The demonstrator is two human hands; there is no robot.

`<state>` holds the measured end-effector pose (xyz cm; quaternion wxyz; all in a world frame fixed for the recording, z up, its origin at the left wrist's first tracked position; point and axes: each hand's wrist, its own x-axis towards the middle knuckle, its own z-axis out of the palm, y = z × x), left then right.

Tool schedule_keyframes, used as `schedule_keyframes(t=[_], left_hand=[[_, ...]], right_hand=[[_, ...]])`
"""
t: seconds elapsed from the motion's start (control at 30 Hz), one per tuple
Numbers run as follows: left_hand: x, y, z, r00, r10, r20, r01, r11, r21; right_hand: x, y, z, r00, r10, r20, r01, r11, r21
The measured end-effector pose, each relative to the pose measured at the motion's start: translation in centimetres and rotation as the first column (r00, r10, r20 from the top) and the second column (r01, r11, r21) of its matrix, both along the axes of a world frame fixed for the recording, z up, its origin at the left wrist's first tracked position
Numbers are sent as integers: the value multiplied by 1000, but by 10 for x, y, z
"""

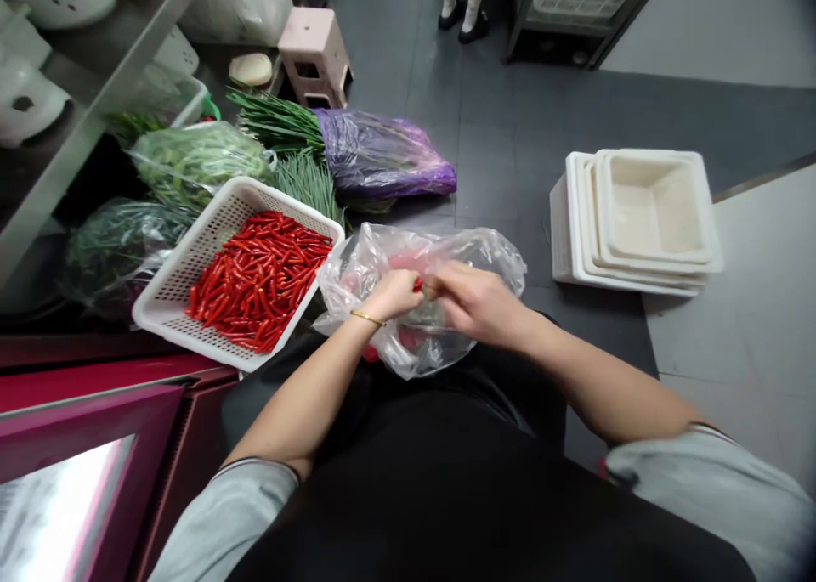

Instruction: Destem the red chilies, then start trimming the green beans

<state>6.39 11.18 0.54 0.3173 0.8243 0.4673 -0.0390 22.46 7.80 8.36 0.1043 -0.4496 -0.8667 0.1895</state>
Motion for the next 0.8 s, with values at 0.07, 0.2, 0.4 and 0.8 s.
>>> schedule_keyframes(t=[0.07,0.2,0.4,0.8], left_hand=[[-2,8,-19,991,86,-101,-86,996,6],[-3,-10,-47,993,-28,-115,11,990,-144],[-2,-50,-42,957,-269,104,288,918,-272],[7,-29,-48,981,-192,-18,187,970,-152]], right_hand=[[-21,18,-27,996,59,63,-48,984,-169],[-4,44,-80,876,188,443,-1,921,-390],[24,18,-67,783,220,582,-23,945,-326],[26,24,-97,741,232,631,62,911,-409]])
